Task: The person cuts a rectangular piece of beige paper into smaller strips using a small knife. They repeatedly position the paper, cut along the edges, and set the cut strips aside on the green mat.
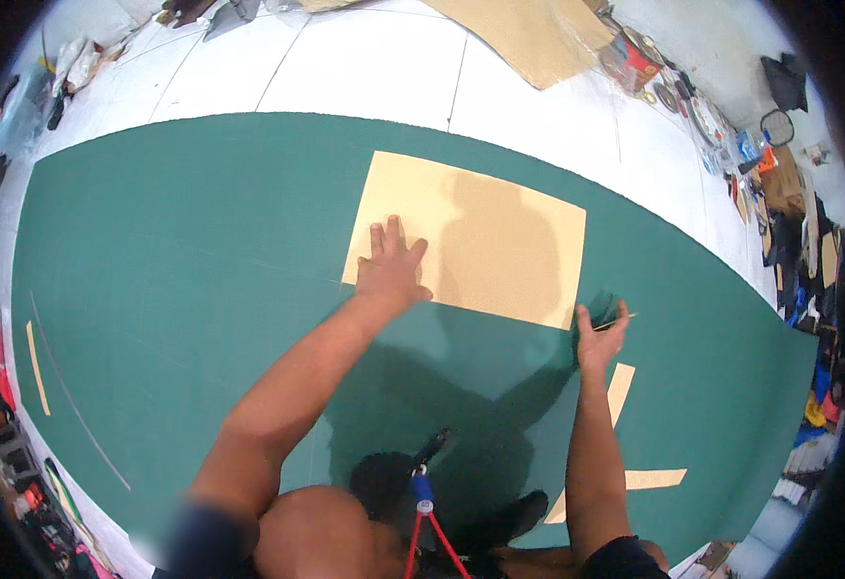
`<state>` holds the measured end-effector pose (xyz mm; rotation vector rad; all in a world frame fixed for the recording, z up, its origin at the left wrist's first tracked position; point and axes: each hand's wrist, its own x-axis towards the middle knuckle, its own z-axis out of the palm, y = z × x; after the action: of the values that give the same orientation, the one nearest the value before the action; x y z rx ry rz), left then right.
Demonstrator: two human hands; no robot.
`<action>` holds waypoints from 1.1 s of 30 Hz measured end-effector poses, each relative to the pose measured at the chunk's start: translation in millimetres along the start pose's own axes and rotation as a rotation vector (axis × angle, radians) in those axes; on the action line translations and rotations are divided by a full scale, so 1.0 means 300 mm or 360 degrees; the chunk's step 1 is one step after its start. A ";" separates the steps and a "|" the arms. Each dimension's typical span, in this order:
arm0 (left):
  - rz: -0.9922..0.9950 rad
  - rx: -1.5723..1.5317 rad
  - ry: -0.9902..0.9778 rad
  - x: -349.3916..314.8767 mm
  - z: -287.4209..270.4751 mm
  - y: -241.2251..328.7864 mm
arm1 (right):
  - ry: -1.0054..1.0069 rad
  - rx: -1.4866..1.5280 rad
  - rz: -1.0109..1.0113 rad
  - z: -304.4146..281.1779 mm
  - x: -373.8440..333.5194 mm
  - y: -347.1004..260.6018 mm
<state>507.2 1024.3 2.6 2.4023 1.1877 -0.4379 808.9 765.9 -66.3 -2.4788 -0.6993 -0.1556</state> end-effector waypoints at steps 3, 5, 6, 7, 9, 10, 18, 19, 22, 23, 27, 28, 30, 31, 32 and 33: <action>0.0045 0.0043 -0.0051 0.037 -0.009 0.022 | 0.0082 0.0523 -0.0051 0.081 0.079 -0.119; 0.0003 0.0030 -0.0039 0.028 -0.006 0.000 | -0.0202 0.0957 -0.0026 0.158 0.115 -0.356; -0.0019 0.0017 -0.0028 0.023 -0.006 -0.010 | -0.0486 0.1123 0.0022 0.173 0.120 -0.507; -0.0014 0.0019 -0.0035 0.031 -0.011 -0.002 | -0.0662 0.1179 0.0092 0.201 0.139 -0.615; -0.0003 0.0029 -0.0060 0.045 -0.019 0.016 | -0.0901 0.1063 0.0032 0.291 0.172 -0.779; -0.0003 0.0038 -0.0068 0.045 -0.024 0.019 | -0.0966 0.0894 -0.0100 0.344 0.183 -0.848; 0.0031 0.0082 -0.0059 0.055 -0.020 0.012 | -0.1124 0.0901 -0.0522 0.594 0.167 -1.181; 0.0027 0.0076 -0.0109 0.066 -0.024 0.019 | -0.1069 0.0900 -0.0616 0.614 0.164 -1.186; -0.0014 0.0060 -0.0210 0.072 -0.048 0.017 | -0.1141 0.0856 -0.0554 0.630 0.147 -1.217; -0.0007 0.0059 -0.0209 0.067 -0.051 0.018 | -0.1191 0.0828 -0.0471 0.635 0.149 -1.216; -0.0007 0.0033 -0.0227 0.072 -0.066 0.025 | -0.1059 0.0771 -0.0685 0.655 0.159 -1.212; -0.0004 0.0020 -0.0230 0.070 -0.068 0.023 | -0.1088 0.0737 -0.0680 0.659 0.163 -1.211; -0.0005 -0.0008 -0.0229 0.072 -0.069 0.019 | -0.1148 0.0730 -0.0642 0.657 0.167 -1.219; -0.0003 -0.0010 -0.0227 0.072 -0.070 0.017 | -0.1178 0.0754 -0.0603 0.656 0.163 -1.222; -0.0001 -0.0010 -0.0227 0.068 -0.068 0.016 | -0.1208 0.0779 -0.0561 0.656 0.158 -1.222; 0.0001 -0.0009 -0.0228 0.066 -0.067 0.014 | -0.1175 0.0767 -0.0605 0.657 0.157 -1.223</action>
<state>523.9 1045.6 11.9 2.3235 1.1234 -0.5947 653.6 1154.6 -43.4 -1.8786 -1.3211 0.7388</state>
